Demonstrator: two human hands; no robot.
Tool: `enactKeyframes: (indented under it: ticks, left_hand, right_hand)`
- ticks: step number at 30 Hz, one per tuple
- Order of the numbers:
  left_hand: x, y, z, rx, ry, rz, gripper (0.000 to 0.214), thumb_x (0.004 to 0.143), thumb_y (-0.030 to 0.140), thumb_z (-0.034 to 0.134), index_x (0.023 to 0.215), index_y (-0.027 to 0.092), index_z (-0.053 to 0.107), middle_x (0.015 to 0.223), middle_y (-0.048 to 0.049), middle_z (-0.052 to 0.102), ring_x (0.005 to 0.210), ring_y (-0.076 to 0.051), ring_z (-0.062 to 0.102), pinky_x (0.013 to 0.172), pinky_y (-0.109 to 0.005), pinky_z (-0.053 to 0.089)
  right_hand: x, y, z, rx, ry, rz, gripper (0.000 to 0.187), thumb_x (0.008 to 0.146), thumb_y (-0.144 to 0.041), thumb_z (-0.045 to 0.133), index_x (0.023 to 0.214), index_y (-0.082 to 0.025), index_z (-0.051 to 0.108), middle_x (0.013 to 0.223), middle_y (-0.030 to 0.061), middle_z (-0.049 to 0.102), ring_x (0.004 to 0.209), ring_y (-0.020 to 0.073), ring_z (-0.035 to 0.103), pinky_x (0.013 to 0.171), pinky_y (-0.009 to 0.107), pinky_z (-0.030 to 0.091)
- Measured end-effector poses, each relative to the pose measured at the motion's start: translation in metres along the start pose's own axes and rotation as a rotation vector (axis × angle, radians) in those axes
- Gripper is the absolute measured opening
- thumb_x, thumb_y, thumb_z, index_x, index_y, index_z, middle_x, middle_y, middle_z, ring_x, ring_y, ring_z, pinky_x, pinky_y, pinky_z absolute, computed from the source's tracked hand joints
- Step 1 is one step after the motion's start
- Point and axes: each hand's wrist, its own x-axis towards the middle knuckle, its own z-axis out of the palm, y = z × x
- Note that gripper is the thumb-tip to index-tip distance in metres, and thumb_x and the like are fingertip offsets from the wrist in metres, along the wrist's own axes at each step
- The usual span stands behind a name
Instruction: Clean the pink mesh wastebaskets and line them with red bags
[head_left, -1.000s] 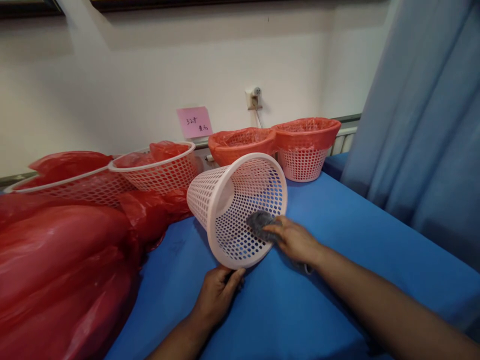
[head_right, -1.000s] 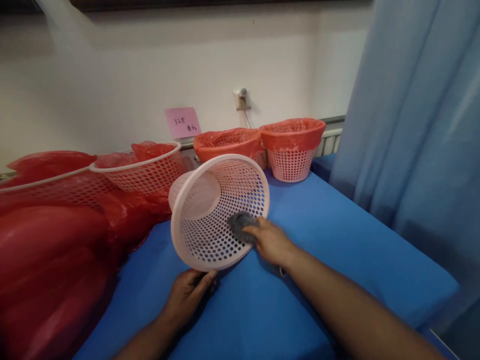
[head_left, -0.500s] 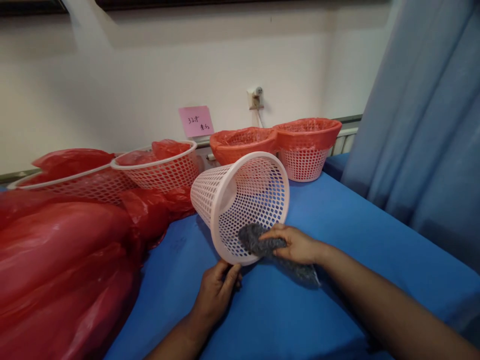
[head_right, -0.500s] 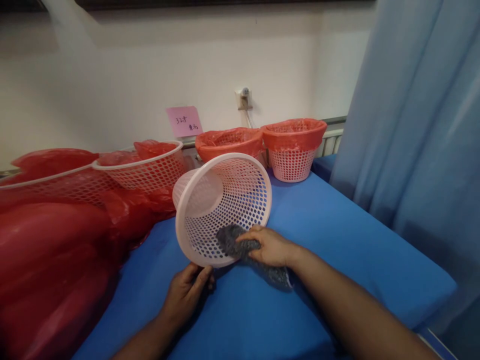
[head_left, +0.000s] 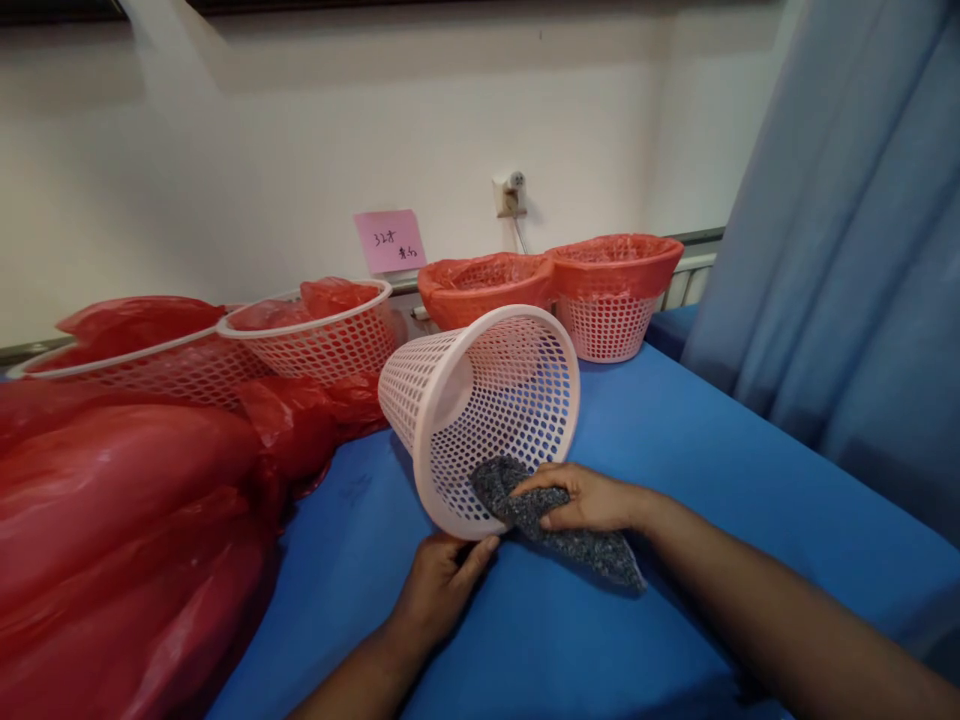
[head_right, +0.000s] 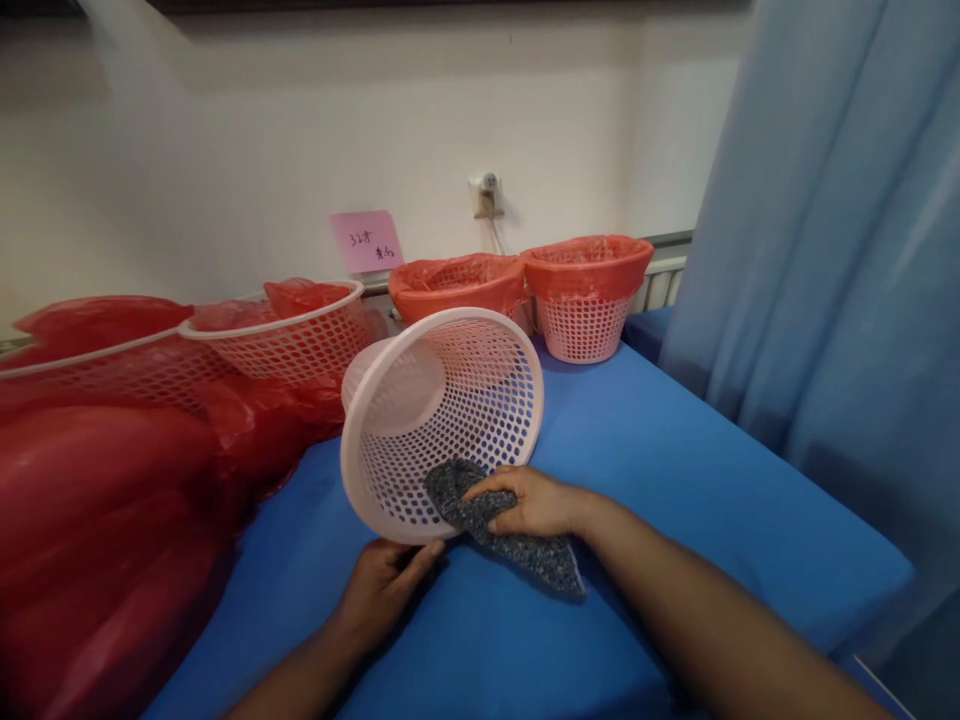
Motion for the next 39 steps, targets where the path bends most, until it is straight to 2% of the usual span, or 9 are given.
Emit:
enactKeyframes:
  ticks: [7,9,16,18,21,23,26,34,39]
  left_hand:
    - [-0.002,0.005,-0.003,0.017,0.097,0.035,0.034,0.093,0.037,0.060,0.066,0.018,0.068,0.055,-0.0001,0.068,0.050,-0.013,0.065,0.054,-0.021,0.052]
    - [-0.002,0.008,-0.003,0.008,0.106,0.046,0.033,0.093,0.037,0.059,0.068,0.018,0.068,0.056,0.0001,0.068,0.049,-0.013,0.065,0.052,-0.020,0.051]
    - [-0.005,0.011,-0.005,0.009,0.154,0.067,0.033,0.096,0.035,0.056,0.069,0.018,0.065,0.055,0.0010,0.066,0.049,-0.013,0.064,0.052,-0.020,0.051]
    - [-0.006,0.012,-0.007,0.015,0.154,0.070,0.033,0.096,0.034,0.056,0.068,0.018,0.065,0.055,0.0010,0.066,0.049,-0.012,0.064,0.052,-0.020,0.051]
    - [-0.005,0.012,-0.008,0.017,0.159,0.076,0.033,0.095,0.034,0.057,0.068,0.018,0.065,0.056,0.0011,0.066,0.049,-0.012,0.064,0.053,-0.020,0.051]
    - [-0.005,0.011,-0.007,0.004,0.167,0.074,0.031,0.095,0.035,0.057,0.070,0.018,0.065,0.056,0.0013,0.066,0.049,-0.012,0.064,0.054,-0.020,0.051]
    - [-0.005,0.010,-0.004,-0.034,0.142,0.045,0.028,0.096,0.037,0.056,0.079,0.018,0.068,0.060,0.0010,0.068,0.051,-0.013,0.064,0.055,-0.021,0.053]
    - [0.003,0.003,0.001,0.019,-0.028,0.008,0.023,0.093,0.037,0.060,0.093,0.022,0.078,0.080,-0.0028,0.079,0.082,-0.022,0.074,0.081,-0.033,0.060]
    - [0.003,0.003,0.000,0.102,0.039,0.012,0.025,0.094,0.036,0.057,0.093,0.021,0.077,0.084,-0.0040,0.079,0.075,-0.021,0.073,0.073,-0.029,0.059]
  right_hand:
    - [-0.008,0.013,-0.039,-0.589,0.615,0.353,0.054,0.091,-0.017,0.054,0.145,-0.025,0.056,0.134,0.0157,0.051,0.112,0.0280,0.061,0.098,0.044,0.050]
    - [-0.009,0.011,-0.037,-0.590,0.566,0.378,0.052,0.091,-0.017,0.053,0.142,-0.023,0.059,0.129,0.0156,0.054,0.107,0.0271,0.063,0.097,0.044,0.050]
    - [-0.007,-0.009,-0.004,0.004,-0.055,0.016,0.050,0.081,-0.021,0.071,0.130,-0.029,0.067,0.117,0.0026,0.067,0.106,0.0195,0.065,0.099,0.034,0.051]
    - [-0.009,-0.006,-0.013,-0.060,0.064,0.036,0.049,0.083,-0.020,0.067,0.132,-0.028,0.066,0.118,0.0036,0.067,0.106,0.0198,0.064,0.099,0.035,0.051]
    - [-0.013,0.005,-0.036,-0.430,0.515,0.259,0.052,0.088,-0.019,0.059,0.140,-0.025,0.061,0.126,0.0112,0.059,0.107,0.0239,0.062,0.098,0.040,0.050]
    - [-0.014,0.011,-0.045,-0.598,0.666,0.392,0.054,0.090,-0.019,0.055,0.143,-0.024,0.057,0.129,0.0138,0.055,0.106,0.0257,0.063,0.095,0.041,0.051]
    - [-0.012,0.013,-0.039,-0.546,0.512,0.390,0.049,0.088,-0.017,0.057,0.136,-0.024,0.064,0.123,0.0117,0.059,0.103,0.0235,0.064,0.097,0.038,0.050]
    - [0.001,-0.003,0.001,0.160,-0.049,-0.016,0.050,0.082,-0.024,0.073,0.131,-0.025,0.067,0.120,0.0037,0.068,0.111,0.0204,0.064,0.105,0.038,0.049]
    - [-0.003,0.013,-0.021,-0.131,0.313,0.080,0.051,0.084,-0.015,0.065,0.135,-0.024,0.065,0.115,0.0068,0.062,0.110,0.0207,0.061,0.105,0.038,0.047]
